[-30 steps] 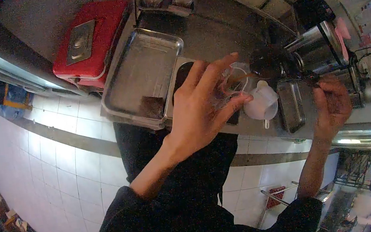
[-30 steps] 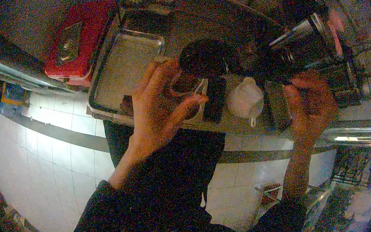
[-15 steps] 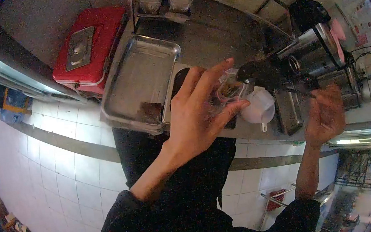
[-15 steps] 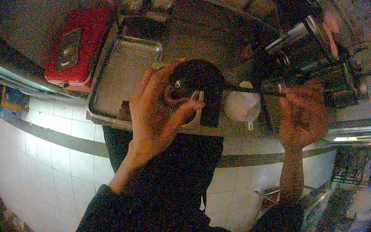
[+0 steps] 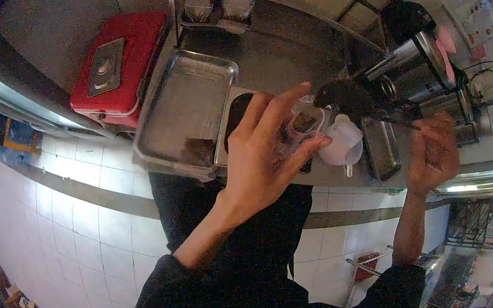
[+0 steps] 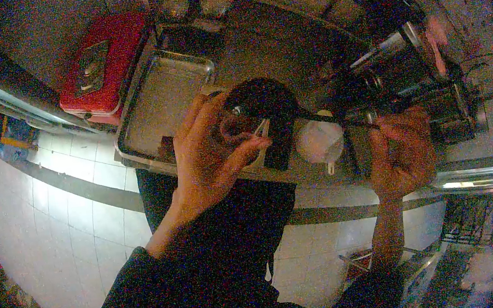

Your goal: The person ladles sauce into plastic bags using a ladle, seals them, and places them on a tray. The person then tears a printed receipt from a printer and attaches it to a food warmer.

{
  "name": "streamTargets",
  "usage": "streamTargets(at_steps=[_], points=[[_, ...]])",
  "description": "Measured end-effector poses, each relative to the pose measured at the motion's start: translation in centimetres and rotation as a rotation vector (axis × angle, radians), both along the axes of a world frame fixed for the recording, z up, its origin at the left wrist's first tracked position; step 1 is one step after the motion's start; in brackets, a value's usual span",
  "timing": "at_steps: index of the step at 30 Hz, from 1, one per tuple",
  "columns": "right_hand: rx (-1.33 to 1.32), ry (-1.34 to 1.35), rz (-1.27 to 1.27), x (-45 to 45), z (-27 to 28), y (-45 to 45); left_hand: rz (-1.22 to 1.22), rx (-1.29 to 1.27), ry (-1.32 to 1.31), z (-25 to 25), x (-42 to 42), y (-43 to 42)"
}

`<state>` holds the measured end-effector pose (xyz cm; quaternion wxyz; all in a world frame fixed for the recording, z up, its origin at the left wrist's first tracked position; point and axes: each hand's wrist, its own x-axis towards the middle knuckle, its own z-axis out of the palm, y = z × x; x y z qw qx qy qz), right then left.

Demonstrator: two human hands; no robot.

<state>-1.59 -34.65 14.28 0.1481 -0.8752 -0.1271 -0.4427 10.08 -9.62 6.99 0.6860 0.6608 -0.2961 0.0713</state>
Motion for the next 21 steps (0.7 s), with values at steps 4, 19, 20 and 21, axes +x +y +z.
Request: streamTargets(at_steps=[4,19,20,21], points=[[0.008,-0.043,0.076,0.4,0.2,-0.5,0.04,0.016,-0.056,0.2,-0.1,0.0],[0.095,-0.009,0.07,0.8,0.0,2.2,-0.03,-0.011,0.01,-0.7,0.1,-0.1],[0.102,0.002,0.054,0.8,0.0,2.3,-0.034,-0.021,0.022,-0.8,0.1,-0.2],[0.077,0.025,0.018,0.6,-0.1,1.9,-0.037,-0.031,0.035,-0.8,0.0,-0.2]])
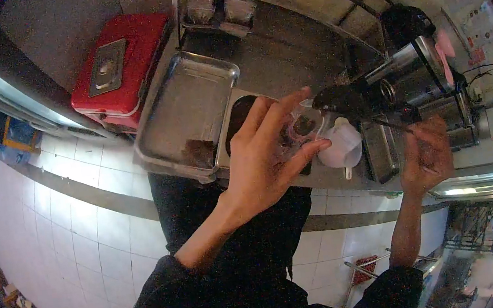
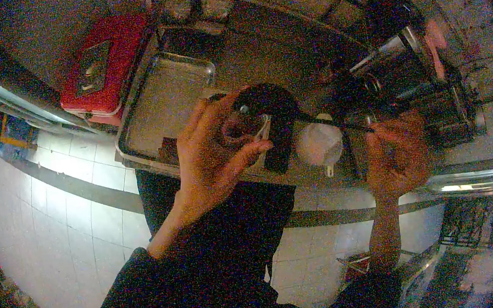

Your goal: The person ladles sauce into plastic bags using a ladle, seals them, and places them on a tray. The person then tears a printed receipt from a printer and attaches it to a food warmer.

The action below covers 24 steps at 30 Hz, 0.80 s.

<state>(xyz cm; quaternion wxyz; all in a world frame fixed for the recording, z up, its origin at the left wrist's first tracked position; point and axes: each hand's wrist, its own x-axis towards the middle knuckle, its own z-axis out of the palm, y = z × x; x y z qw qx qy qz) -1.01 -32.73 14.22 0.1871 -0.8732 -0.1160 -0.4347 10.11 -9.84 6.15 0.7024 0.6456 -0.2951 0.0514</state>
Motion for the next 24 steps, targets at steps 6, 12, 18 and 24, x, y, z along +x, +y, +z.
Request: streamTargets(at_steps=[6,12,18,24], points=[[-0.034,0.017,-0.015,0.3,-0.5,0.4,0.017,0.002,-0.011,0.0,0.1,0.1],[0.216,0.123,-0.115,-0.2,-2.2,1.8,0.028,0.104,-0.015,-0.3,0.1,1.0],[0.438,0.36,-0.411,-2.7,-5.9,3.7,0.124,0.159,0.036,-3.1,0.0,3.8],[0.121,0.612,-0.502,-3.4,-12.5,9.5,0.236,0.326,0.005,-4.4,-0.6,6.5]])
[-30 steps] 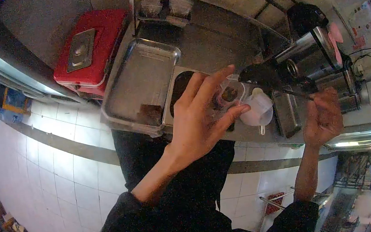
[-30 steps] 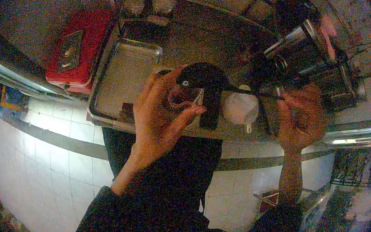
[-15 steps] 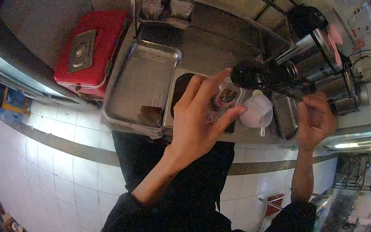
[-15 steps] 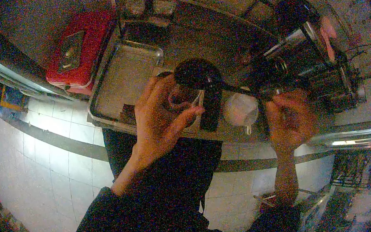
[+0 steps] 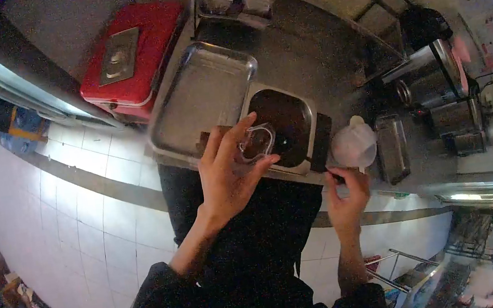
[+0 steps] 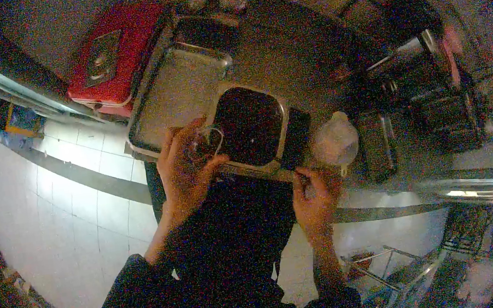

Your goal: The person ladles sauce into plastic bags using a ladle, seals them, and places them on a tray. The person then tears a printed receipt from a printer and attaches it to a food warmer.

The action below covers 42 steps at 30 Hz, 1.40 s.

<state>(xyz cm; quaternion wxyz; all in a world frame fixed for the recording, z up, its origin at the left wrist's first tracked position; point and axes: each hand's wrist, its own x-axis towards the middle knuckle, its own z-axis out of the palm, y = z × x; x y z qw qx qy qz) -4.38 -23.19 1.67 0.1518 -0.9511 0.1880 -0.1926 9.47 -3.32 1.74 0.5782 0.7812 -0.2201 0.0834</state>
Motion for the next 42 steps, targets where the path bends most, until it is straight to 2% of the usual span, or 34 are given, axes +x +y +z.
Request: streamTargets(at_steps=[3,6,9,12,15,18,21,26,33,35,39,42], points=[[-0.117,-0.053,0.083,1.3,0.8,1.8,0.011,-0.042,-0.115,-0.3,0.0,-0.1],[0.126,-0.23,0.304,3.0,4.8,3.9,-0.005,-0.028,-0.076,-0.1,-0.7,-0.1],[0.051,-0.211,0.496,5.7,8.7,6.0,0.02,-0.041,-0.195,-0.5,-1.0,-0.5],[-0.058,-0.023,0.634,7.6,9.5,5.7,0.024,0.012,-0.187,0.0,-1.5,0.3],[0.034,-0.031,0.679,8.5,9.2,5.3,-0.024,-0.166,-0.053,1.2,-1.1,1.6],[0.266,-0.047,0.701,8.2,8.3,4.6,-0.072,-0.284,0.22,0.4,-1.7,2.9],[0.39,-0.078,0.573,8.4,9.2,5.3,-0.081,-0.28,0.073,1.3,-1.1,2.9],[0.247,-0.106,0.577,9.3,10.8,5.8,-0.094,-0.218,0.096,3.0,-0.8,3.3],[0.362,-0.065,0.742,11.1,11.1,5.7,-0.162,-0.039,0.017,5.5,0.9,4.7],[0.312,-0.132,0.716,12.0,11.3,6.8,-0.141,0.006,0.02,6.2,1.5,5.1],[0.427,0.044,0.675,13.7,11.1,7.3,-0.077,0.019,-0.006,6.1,3.2,5.7],[0.394,0.02,0.743,14.9,10.9,7.5,-0.022,0.099,-0.05,6.1,4.1,6.0]])
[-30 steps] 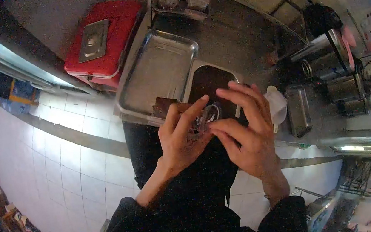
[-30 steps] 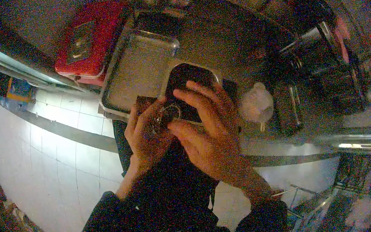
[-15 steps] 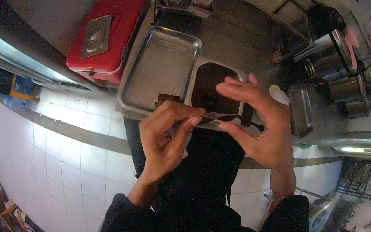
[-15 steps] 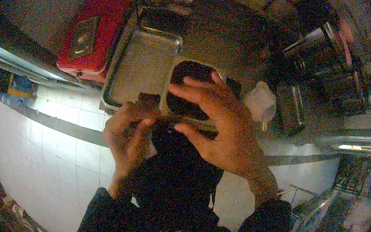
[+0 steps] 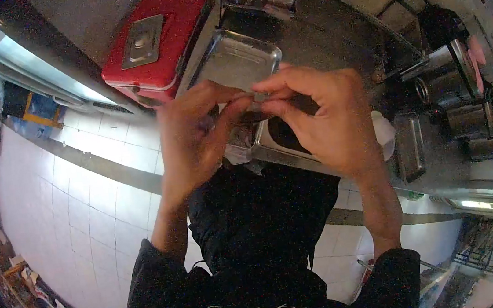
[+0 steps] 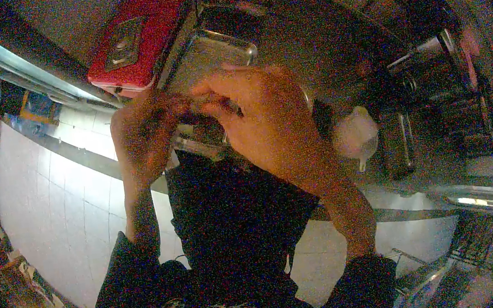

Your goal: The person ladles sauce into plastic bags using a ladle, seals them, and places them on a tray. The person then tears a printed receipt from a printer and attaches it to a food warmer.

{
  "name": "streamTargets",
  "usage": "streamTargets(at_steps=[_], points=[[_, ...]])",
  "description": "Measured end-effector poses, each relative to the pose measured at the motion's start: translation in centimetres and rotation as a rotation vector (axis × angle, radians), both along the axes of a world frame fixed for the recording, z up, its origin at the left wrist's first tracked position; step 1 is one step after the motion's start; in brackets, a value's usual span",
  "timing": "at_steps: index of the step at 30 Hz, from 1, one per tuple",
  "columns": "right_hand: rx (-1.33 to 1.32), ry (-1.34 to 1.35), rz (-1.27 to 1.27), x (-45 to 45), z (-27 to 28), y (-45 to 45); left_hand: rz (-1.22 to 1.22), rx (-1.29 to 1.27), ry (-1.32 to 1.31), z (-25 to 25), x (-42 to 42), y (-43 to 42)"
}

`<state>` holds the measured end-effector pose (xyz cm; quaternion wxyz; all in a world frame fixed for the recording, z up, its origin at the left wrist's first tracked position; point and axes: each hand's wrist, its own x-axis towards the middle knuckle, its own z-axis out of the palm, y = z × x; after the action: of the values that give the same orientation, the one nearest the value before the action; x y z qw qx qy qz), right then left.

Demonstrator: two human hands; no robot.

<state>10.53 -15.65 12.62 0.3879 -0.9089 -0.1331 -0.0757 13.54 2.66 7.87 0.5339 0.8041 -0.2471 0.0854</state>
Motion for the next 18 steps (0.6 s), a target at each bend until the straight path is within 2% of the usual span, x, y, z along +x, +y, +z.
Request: streamTargets(at_steps=[3,11,14,17,18], points=[[-0.19,-0.331,0.009,1.2,-1.2,0.5,0.024,-0.02,-0.097,-1.0,0.8,0.2],[-0.196,-0.075,0.022,3.8,-3.0,1.1,0.069,-0.09,-0.034,-4.2,2.3,-0.3],[-0.165,0.022,0.013,4.2,-5.1,1.2,0.051,-0.146,0.221,-6.7,2.5,0.0],[-0.228,0.038,-0.005,5.2,-8.0,1.1,0.2,-0.265,0.108,-8.5,2.6,0.8],[-0.273,0.032,-0.015,5.5,-9.0,0.8,0.259,-0.375,0.279,-9.3,2.7,1.1]])
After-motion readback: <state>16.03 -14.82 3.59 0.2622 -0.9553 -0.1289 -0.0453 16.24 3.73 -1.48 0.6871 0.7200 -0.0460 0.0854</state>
